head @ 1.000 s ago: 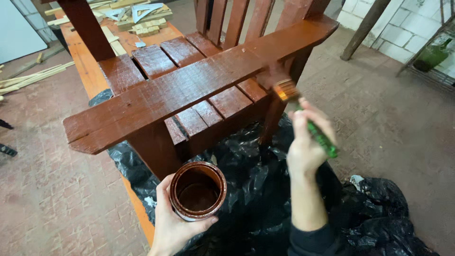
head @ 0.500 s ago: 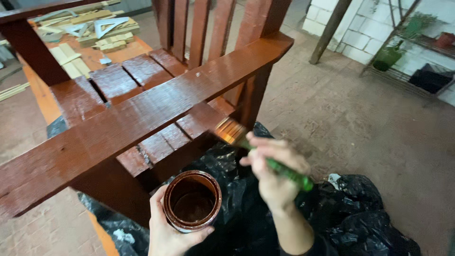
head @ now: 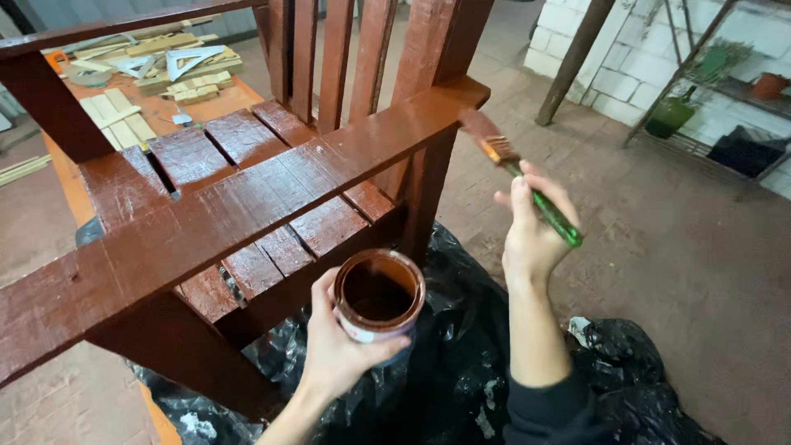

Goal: The person applies brown stain to a wooden chair using a paintbrush. They repeatedly dip the brush into a can of stain and coat the armrests, seat slats, and legs of the chair. The chair is positioned on a black plastic sheet on the floor.

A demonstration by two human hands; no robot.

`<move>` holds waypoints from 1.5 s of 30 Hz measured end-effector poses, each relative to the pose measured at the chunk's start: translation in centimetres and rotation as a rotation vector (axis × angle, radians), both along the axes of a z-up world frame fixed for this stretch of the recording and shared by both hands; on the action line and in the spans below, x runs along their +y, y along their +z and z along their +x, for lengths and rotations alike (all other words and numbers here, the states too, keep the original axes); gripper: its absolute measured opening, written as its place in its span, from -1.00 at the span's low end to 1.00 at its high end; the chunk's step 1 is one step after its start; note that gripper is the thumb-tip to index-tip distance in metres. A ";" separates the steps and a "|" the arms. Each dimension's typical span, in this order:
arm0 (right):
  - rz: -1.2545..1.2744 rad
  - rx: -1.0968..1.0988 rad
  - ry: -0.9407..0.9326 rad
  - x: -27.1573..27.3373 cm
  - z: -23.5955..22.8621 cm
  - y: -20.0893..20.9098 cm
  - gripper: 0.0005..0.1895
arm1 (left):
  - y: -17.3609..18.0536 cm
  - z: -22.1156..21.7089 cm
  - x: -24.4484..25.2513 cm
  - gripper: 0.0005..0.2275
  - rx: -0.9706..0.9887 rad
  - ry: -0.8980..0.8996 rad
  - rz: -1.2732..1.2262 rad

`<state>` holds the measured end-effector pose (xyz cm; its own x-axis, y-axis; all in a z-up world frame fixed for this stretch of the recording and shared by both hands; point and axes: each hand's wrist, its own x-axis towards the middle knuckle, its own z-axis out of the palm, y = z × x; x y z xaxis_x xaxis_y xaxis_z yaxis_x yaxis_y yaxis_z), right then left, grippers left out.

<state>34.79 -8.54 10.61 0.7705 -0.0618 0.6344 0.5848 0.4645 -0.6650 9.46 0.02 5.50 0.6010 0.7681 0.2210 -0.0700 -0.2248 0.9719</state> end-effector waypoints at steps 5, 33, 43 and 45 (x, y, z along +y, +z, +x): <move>-0.164 -0.137 0.134 -1.8 -4.7 0.4 -0.96 | -0.9 3.0 1.1 0.04 -0.032 0.024 0.081; -0.073 -0.135 0.302 -1.3 3.4 0.1 -0.90 | -1.6 8.3 0.5 0.06 -0.173 -0.029 0.035; -0.099 -0.041 0.089 -0.8 5.4 -0.5 -0.91 | -1.2 6.6 0.8 0.11 -0.139 0.012 0.011; -0.104 -0.064 0.103 -0.7 2.0 -0.7 -0.89 | -1.5 5.7 0.8 0.11 -0.127 0.031 0.012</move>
